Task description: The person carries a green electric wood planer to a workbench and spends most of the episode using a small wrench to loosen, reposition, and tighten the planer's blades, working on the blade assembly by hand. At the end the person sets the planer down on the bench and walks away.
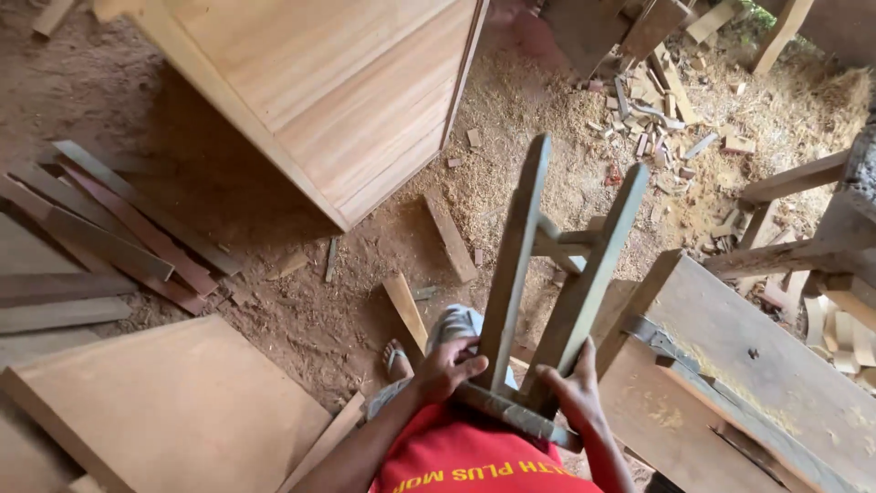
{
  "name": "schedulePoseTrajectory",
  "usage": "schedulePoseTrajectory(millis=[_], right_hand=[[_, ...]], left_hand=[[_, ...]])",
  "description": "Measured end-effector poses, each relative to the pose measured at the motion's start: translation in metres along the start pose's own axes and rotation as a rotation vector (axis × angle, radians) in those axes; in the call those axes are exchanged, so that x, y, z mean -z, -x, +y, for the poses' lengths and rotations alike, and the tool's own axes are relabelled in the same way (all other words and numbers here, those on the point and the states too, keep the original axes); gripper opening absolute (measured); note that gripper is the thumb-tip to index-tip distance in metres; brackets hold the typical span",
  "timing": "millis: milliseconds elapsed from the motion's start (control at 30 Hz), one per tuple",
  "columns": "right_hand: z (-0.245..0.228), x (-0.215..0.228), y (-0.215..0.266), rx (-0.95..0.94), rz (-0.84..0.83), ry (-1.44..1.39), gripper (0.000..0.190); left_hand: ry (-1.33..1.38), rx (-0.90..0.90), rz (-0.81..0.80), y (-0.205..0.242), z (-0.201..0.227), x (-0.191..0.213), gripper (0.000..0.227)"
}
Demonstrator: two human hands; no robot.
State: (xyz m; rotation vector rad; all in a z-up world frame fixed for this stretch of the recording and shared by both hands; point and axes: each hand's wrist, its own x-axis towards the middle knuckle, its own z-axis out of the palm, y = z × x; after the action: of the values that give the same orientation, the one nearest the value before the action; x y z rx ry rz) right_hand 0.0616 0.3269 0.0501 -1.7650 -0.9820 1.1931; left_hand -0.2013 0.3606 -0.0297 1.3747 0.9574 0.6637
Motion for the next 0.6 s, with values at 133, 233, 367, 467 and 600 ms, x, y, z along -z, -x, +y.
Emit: schedulePoseTrajectory(millis=[133,233,367,467,600], right_hand=[[-0.041,-0.01,-0.051,-0.042,0.058,0.008,0.09],[-0.039,-0.008,-0.118,-0.04,0.061,-0.038,0.076],[-0.037,0.009,-0.228,-0.045,0.013,-0.023,0.068],[-0.05,0.042,-0.34,-0.053,-0.07,0.035,0.077],[-0.082,0.099,-0.437,-0.162,-0.237,0.132,0.098]], left_hand=[[0.095,0.267,-0.142,-0.074,0.077,0.044,0.101],[-0.109,0.427,-0.235,-0.138,0.095,0.061,0.095],[0.013,0.335,-0.189,-0.237,0.055,0.051,0.086],[0.087,0.278,-0.102,-0.339,0.037,0.043,0.083],[0.325,0.511,-0.056,-0.432,0.079,0.019,0.079]])
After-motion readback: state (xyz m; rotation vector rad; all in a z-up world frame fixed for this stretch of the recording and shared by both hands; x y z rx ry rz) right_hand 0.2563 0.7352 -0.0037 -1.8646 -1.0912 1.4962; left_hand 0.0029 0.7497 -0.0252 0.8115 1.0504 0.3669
